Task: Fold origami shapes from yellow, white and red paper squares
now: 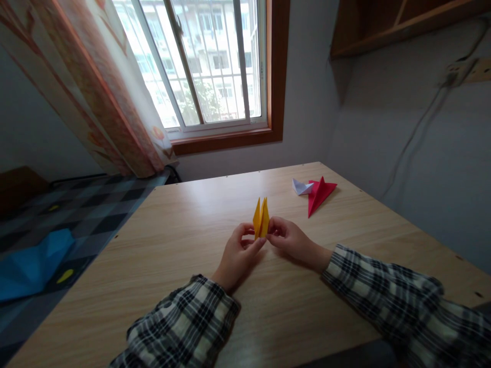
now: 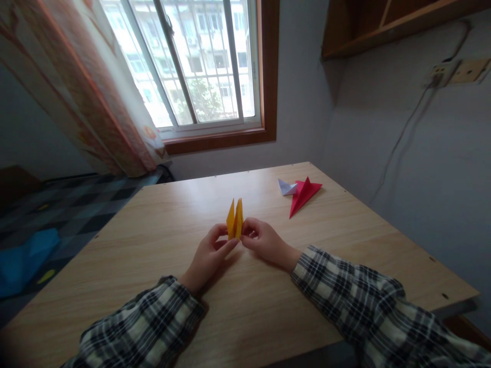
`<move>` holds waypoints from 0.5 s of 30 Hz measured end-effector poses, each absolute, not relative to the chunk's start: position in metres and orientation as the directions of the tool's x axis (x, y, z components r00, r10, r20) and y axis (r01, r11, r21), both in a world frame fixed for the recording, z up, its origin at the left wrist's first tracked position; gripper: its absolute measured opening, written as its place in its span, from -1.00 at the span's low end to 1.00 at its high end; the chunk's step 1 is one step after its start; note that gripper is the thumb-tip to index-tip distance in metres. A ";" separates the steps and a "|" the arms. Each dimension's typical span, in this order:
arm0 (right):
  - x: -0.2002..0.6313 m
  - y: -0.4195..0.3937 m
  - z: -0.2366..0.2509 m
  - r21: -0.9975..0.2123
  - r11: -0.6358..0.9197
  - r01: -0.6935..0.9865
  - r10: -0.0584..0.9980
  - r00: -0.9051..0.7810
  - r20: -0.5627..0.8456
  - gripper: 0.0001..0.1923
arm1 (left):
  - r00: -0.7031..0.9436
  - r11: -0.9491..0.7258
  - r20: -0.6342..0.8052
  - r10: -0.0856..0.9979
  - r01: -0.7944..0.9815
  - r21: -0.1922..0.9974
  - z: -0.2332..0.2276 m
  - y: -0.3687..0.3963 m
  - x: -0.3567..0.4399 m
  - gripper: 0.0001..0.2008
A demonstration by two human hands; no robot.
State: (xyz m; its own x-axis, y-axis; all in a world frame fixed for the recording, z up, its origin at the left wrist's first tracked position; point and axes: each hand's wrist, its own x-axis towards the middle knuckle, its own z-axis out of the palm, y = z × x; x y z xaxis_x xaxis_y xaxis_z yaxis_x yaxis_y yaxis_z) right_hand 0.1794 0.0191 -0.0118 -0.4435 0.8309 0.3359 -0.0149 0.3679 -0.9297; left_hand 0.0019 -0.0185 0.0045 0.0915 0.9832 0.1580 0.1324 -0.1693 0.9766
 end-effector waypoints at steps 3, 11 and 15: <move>0.179 0.018 -0.010 -0.924 0.382 0.012 0.829 -0.447 0.336 -0.94 | 0.070 -0.193 0.186 0.980 0.123 0.974 0.006 -0.018 0.001 -0.77; 0.181 0.020 -0.012 -0.925 0.380 0.024 0.841 -0.426 0.335 -0.91 | 0.085 -0.174 0.169 0.982 0.050 0.984 0.002 -0.016 -0.001 -0.76; 0.180 0.021 -0.014 -0.952 0.307 0.002 0.898 -0.332 0.289 -0.76 | 0.076 -0.168 0.165 0.983 0.043 0.985 0.002 -0.016 -0.001 -0.78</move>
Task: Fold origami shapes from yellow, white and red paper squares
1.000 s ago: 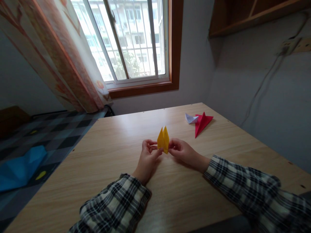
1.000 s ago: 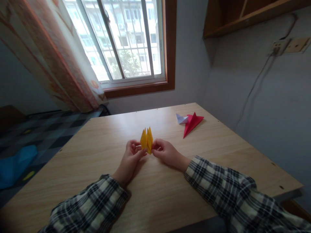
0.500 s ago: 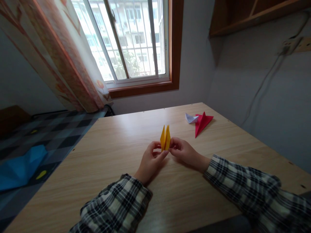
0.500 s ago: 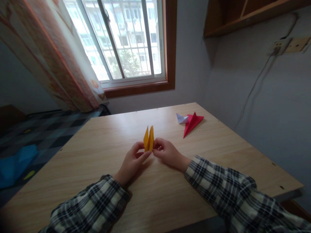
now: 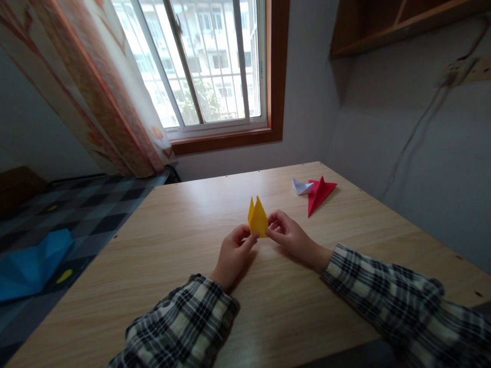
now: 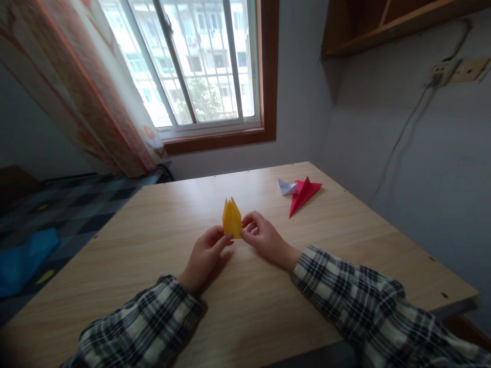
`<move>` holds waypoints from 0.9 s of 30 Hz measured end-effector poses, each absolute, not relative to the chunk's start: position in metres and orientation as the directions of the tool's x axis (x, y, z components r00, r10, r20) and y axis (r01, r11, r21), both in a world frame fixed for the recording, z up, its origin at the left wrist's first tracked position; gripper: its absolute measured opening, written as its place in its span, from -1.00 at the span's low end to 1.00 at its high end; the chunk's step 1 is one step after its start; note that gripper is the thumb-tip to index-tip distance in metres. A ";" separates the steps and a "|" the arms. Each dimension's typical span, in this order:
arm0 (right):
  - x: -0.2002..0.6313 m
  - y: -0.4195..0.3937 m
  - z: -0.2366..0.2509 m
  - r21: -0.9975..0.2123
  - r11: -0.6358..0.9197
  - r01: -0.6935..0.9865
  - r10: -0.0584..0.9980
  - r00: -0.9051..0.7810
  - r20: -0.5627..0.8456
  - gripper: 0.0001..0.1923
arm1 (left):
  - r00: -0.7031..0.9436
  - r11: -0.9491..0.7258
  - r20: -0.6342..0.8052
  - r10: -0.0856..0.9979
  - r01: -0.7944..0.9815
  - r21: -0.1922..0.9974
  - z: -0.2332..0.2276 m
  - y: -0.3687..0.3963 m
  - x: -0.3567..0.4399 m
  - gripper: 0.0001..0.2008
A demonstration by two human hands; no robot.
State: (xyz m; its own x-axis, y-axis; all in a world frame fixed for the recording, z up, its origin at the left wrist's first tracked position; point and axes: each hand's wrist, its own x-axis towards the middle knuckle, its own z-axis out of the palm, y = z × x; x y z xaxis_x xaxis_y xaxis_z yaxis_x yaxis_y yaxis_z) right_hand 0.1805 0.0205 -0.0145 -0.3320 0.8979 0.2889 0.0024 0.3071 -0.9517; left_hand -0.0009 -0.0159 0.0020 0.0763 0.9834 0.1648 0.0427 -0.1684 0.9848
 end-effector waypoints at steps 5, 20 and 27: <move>0.181 0.022 -0.014 -0.948 0.320 0.003 0.886 -0.354 0.298 -0.70 | 0.061 -0.181 0.176 0.982 0.091 0.979 0.005 -0.016 -0.001 -0.79; 0.179 0.024 -0.018 -0.960 0.258 -0.104 0.891 -0.358 0.278 -0.71 | -0.043 -0.214 0.219 0.975 0.101 0.972 -0.003 -0.013 -0.003 -0.64; 0.181 0.021 -0.017 -0.934 0.347 -0.079 0.873 -0.336 0.353 -0.72 | 0.052 -0.202 0.196 0.979 0.168 0.965 0.000 -0.013 -0.003 -0.79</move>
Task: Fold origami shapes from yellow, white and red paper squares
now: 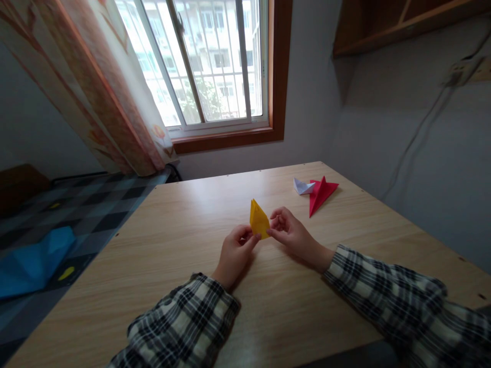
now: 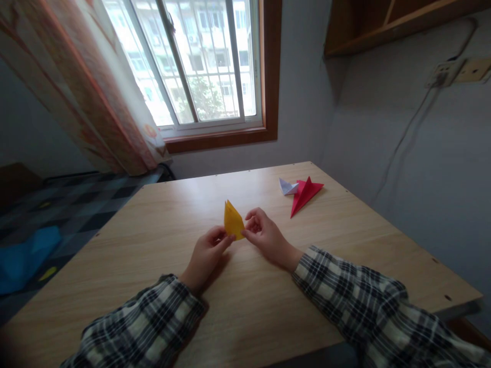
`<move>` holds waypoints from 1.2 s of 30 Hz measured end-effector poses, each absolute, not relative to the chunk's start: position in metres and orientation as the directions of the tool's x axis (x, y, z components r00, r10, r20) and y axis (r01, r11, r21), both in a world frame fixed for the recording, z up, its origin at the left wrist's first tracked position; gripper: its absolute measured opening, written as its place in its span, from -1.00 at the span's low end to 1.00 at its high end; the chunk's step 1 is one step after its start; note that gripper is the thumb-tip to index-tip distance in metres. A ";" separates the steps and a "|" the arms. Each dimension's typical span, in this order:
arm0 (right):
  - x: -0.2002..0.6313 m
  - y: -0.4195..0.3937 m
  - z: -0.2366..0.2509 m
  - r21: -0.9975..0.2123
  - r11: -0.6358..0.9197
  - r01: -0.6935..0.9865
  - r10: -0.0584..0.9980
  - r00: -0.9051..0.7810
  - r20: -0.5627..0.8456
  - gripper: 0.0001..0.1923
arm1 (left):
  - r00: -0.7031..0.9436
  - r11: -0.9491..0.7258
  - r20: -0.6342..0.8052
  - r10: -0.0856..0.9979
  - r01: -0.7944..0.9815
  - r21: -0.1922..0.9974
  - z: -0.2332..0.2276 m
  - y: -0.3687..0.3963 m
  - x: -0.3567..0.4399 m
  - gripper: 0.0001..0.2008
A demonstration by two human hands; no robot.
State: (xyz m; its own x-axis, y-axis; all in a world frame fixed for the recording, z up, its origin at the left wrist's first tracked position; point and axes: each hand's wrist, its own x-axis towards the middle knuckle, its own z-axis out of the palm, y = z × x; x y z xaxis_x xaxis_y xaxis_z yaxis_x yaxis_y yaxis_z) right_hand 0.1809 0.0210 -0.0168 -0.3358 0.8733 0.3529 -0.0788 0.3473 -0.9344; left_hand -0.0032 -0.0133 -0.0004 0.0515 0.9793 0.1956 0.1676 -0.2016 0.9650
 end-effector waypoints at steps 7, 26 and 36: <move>0.182 0.016 -0.016 -0.872 0.488 0.038 0.813 -0.382 0.439 -0.64 | 0.044 -0.175 0.171 0.984 0.126 0.976 0.001 -0.016 -0.002 -0.80; 0.183 0.013 -0.009 -0.794 0.608 0.015 0.720 -0.431 0.544 -0.69 | 0.168 0.149 -0.092 0.981 -0.367 0.918 0.004 -0.018 0.005 -0.65; 0.185 0.012 -0.004 -0.825 0.565 -0.005 0.731 -0.462 0.503 -0.80 | 0.021 0.063 -0.059 0.998 -0.405 0.912 0.002 -0.016 0.003 -0.44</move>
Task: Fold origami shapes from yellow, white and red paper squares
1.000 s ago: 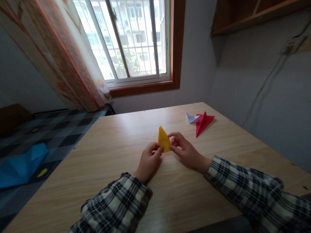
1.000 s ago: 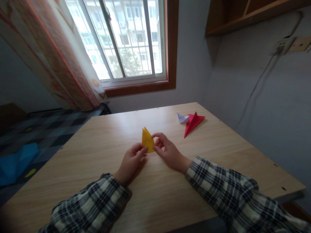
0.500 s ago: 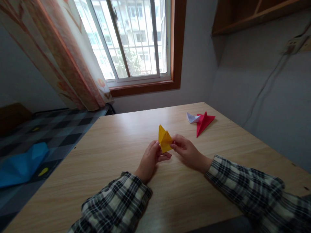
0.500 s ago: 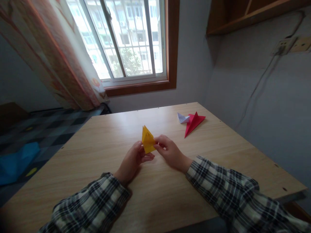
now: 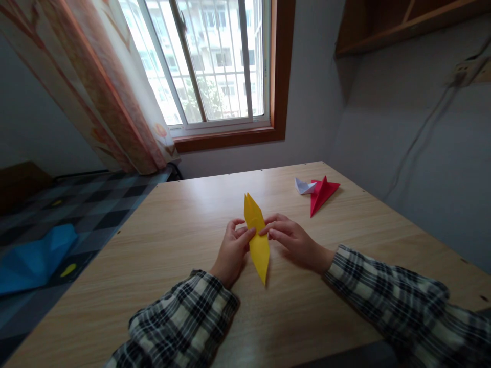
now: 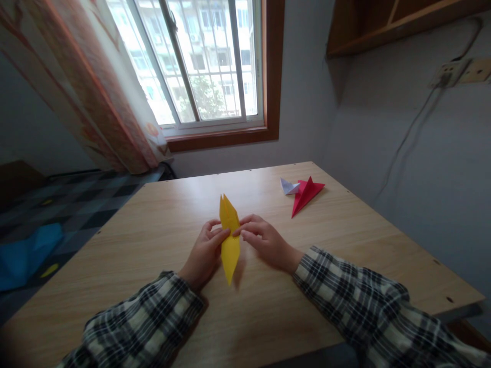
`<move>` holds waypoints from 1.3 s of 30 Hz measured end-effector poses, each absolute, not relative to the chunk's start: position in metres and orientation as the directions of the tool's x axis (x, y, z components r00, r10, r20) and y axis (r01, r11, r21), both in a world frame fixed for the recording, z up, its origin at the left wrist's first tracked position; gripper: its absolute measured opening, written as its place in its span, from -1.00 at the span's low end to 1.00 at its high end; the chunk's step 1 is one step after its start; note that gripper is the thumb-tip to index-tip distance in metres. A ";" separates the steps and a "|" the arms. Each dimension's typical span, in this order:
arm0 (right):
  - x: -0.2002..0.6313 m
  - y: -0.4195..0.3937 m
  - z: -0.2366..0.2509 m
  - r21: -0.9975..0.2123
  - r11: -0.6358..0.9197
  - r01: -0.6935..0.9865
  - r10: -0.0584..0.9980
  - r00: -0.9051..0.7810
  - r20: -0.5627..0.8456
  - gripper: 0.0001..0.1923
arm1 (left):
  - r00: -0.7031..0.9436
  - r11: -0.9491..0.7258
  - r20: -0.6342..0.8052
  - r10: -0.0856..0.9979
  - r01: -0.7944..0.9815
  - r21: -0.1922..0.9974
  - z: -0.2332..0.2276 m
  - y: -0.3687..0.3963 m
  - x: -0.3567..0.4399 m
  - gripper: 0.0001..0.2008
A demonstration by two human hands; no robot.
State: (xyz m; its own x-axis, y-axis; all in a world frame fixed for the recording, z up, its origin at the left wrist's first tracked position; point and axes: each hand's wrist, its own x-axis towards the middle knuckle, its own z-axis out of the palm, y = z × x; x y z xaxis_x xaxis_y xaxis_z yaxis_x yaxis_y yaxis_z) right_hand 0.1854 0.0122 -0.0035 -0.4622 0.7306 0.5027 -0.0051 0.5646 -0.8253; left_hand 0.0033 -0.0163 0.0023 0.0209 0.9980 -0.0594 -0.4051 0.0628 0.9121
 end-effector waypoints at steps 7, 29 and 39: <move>0.181 0.014 -0.008 -0.867 0.497 0.021 0.806 -0.381 0.453 -0.90 | 0.105 0.037 -0.003 0.994 -0.318 0.947 0.002 -0.019 0.002 -0.58; 0.183 0.014 -0.009 -0.889 0.457 0.017 0.764 -0.519 0.383 -0.64 | 0.095 0.033 -0.006 0.995 -0.291 0.956 0.004 -0.020 0.003 -0.53; 0.183 0.012 -0.004 -0.795 0.577 0.187 0.761 -0.478 0.439 -0.75 | 0.015 -0.126 0.131 0.991 -0.179 0.976 0.003 -0.019 0.001 -0.77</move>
